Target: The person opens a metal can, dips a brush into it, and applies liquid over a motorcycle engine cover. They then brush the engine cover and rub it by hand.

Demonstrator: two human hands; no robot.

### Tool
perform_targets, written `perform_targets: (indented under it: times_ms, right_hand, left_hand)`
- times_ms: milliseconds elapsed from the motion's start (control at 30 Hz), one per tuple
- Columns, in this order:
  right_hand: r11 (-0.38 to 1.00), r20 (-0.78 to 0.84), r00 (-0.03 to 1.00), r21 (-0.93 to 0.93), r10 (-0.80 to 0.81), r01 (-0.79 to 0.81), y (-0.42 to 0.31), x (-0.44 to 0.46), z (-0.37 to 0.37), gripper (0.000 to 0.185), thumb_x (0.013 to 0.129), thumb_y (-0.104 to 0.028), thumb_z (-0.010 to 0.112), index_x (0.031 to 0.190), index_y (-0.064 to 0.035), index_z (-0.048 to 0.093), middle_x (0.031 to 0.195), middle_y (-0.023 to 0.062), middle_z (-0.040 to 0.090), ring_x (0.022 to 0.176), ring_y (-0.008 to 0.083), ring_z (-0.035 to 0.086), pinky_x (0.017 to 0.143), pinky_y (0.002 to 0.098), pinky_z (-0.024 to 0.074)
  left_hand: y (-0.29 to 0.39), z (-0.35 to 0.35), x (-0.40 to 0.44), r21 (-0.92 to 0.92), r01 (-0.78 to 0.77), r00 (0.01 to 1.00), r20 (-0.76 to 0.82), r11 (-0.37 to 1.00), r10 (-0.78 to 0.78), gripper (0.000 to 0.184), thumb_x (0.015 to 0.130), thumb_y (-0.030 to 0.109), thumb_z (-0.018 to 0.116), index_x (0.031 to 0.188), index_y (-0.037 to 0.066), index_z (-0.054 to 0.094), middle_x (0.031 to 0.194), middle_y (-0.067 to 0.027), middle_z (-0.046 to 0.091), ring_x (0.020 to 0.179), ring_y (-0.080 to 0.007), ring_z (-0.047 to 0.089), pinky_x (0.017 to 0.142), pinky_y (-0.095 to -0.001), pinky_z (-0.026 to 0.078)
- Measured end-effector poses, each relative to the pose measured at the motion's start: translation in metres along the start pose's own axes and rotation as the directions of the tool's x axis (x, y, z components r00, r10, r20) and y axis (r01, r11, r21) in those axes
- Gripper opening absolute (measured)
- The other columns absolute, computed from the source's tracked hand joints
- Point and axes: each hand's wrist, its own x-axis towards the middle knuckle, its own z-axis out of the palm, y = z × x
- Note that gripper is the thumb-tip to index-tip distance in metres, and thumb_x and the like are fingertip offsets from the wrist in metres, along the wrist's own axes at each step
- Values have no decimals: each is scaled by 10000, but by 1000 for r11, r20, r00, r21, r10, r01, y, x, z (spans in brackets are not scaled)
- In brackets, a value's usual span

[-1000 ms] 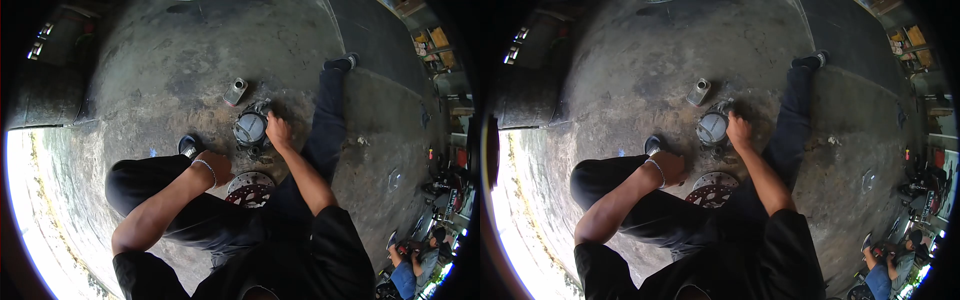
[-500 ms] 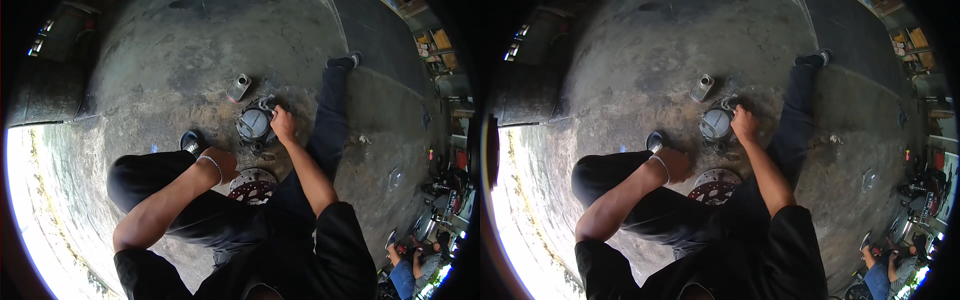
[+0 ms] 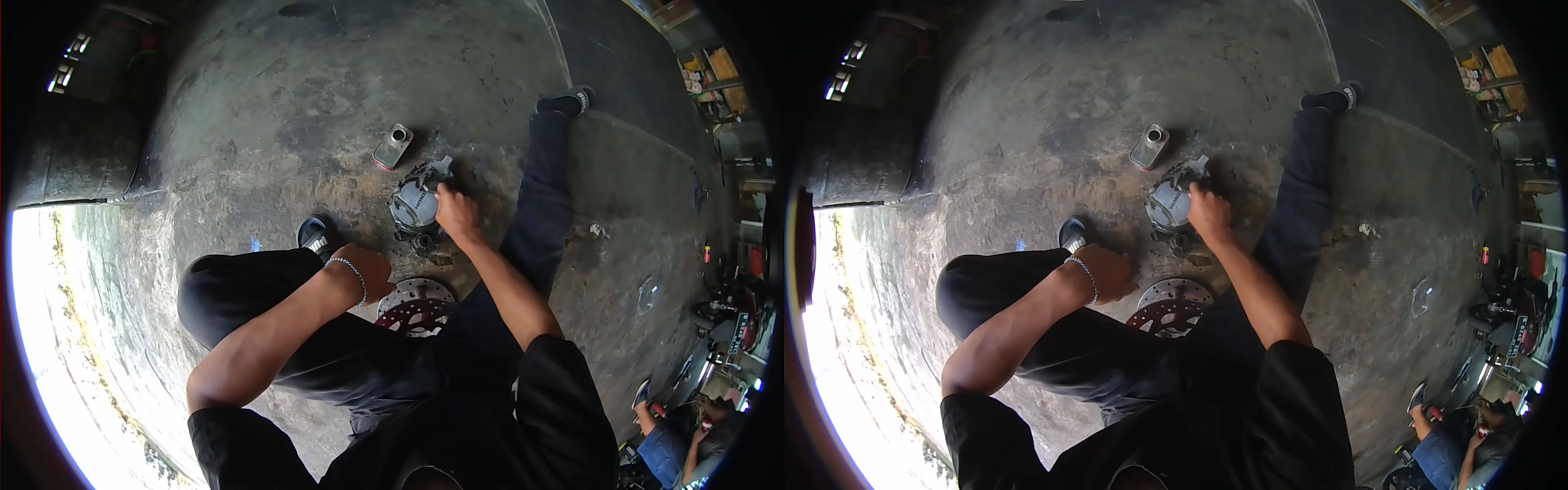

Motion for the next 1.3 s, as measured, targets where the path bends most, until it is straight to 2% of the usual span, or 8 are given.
perform_targets:
  times_ms: [100,300,467,600,767,967,1100,1300]
  right_hand:
    - [983,0,1000,186,-6,5,7,7,1,174,871,-253,486,922,-93,533,792,147,648,672,413,593,580,495,455]
    - [950,-18,998,306,-54,57,16,16,5,191,861,-266,499,900,-85,545,791,134,654,682,395,594,582,487,454]
    - [997,-11,997,9,82,-82,9,24,-28,163,852,-242,523,894,-87,551,769,146,653,665,389,600,575,473,456]
    - [951,-6,980,-241,-200,193,7,29,-31,127,852,-206,529,887,-86,550,738,153,651,644,385,610,566,455,464]
    - [866,142,942,-370,-304,336,10,25,-36,127,861,-191,513,908,-85,567,722,153,652,633,374,620,562,436,473]
    - [801,195,924,-460,-329,383,7,28,-28,147,857,-182,515,934,-79,586,730,147,658,649,354,633,562,421,480]
    - [814,132,934,-461,-332,354,0,38,-22,159,854,-177,518,946,-74,597,745,144,662,651,340,638,569,426,480]
    - [875,94,958,-391,-272,286,-8,43,-27,153,858,-179,514,928,-73,599,749,150,660,665,341,639,588,428,480]
  left_hand:
    - [2,-2,3,-1,5,1000,28,1000,-5,383,866,363,488,807,41,688,793,-105,675,684,-316,634,639,-390,492]
    - [2,3,1,-4,14,999,-42,1000,-14,385,866,368,488,814,43,687,796,-99,676,684,-316,635,644,-395,488]
    - [1,2,1,-33,-3,1000,-7,999,2,391,867,375,486,819,44,687,806,-99,678,685,-313,636,649,-395,485]
    - [0,9,7,-7,-62,998,-13,998,62,452,848,410,499,881,-22,627,775,-149,669,715,-350,636,694,-383,486]
    - [5,-5,5,-18,-16,1000,-11,1000,16,451,853,407,495,881,-23,629,780,-150,666,721,-334,636,703,-371,480]
    - [6,-7,8,-20,-48,999,18,999,48,432,857,395,495,872,-11,643,816,-146,662,734,-317,635,706,-363,475]
    - [10,-5,14,3,-120,993,-5,993,120,403,859,379,499,846,10,663,855,-139,655,741,-310,633,698,-363,474]
    - [11,-12,19,15,-89,996,23,996,88,387,861,367,500,824,25,677,876,-127,648,731,-303,632,693,-365,473]
